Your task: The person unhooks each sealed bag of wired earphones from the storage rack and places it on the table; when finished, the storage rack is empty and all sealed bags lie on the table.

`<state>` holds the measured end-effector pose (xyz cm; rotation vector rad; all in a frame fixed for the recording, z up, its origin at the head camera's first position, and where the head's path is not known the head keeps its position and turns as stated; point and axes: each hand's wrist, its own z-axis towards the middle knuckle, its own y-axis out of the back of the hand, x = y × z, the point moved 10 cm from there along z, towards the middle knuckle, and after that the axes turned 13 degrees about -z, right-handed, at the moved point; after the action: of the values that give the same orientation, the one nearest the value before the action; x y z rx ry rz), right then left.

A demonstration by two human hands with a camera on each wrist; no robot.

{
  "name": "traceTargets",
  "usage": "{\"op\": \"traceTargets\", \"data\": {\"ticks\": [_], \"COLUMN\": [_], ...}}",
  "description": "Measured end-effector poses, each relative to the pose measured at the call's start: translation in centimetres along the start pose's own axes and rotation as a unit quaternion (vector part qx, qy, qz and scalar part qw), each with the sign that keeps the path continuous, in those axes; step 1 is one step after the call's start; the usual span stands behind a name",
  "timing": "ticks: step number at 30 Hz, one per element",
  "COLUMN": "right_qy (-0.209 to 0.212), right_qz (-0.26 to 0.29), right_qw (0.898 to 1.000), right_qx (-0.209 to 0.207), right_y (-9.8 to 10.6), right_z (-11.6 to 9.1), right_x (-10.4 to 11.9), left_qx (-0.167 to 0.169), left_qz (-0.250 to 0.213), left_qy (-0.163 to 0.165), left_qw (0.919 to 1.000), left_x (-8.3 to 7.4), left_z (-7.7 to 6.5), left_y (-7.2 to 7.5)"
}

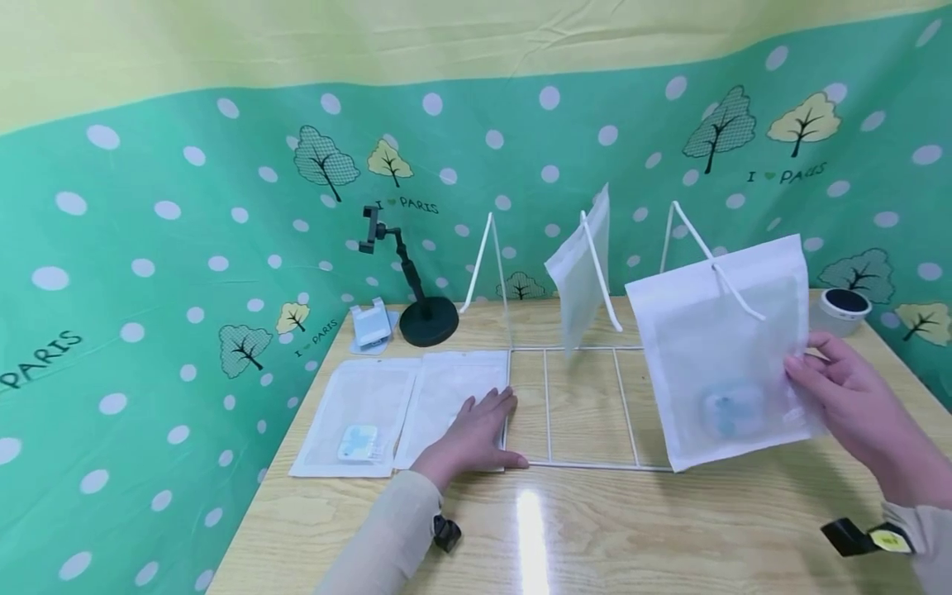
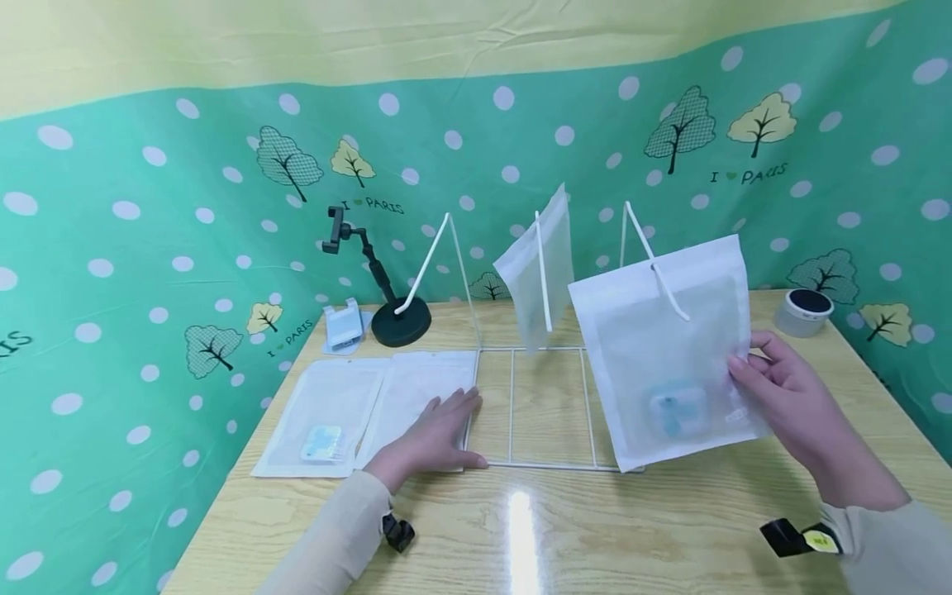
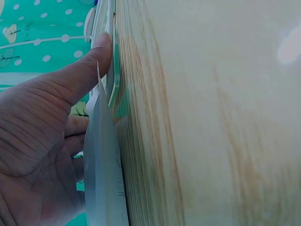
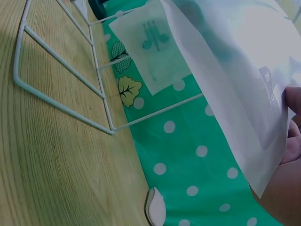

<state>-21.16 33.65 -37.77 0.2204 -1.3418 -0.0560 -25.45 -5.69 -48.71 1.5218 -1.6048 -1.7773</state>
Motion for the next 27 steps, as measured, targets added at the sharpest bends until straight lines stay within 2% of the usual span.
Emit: {"op": "traceTargets", "data": {"ticks": [4,13,19,22,27], "right_qy": [-0.009,0.007,0.021,0.041,0.115], "right_qz": [-0.026,-0.022,-0.03,-0.007,0.061], "right_qw": [1.0,0.999,0.999,0.999,0.991], "right_qx": [-0.004,0.04,0.01,-0.004,-0.018], "right_y": [0.6,0.9,2.1,2.7,3.7], "right_z": [-0.9,-2.5,-3.4,-3.8,-4.4], "right_x": [-0.1,0.2,0.7,1.1,2.1], "left_qx": [-0.002,0.0,-0.002,-0.001,-0.003], "left_qz": [-0.002,-0.007,-0.008,-0.006,-0.005], "left_qy": [0.001,0.001,-0.001,0.0,0.001], "left_qw": [1.0,1.0,1.0,1.0,1.0], "left_x": [0.0,0.2,0.1,0.2,0.2], "left_z": [0.0,0.1,0.1,0.1,0.1], "left_y": [0.1,0.0,0.0,0.0,0.0]}}
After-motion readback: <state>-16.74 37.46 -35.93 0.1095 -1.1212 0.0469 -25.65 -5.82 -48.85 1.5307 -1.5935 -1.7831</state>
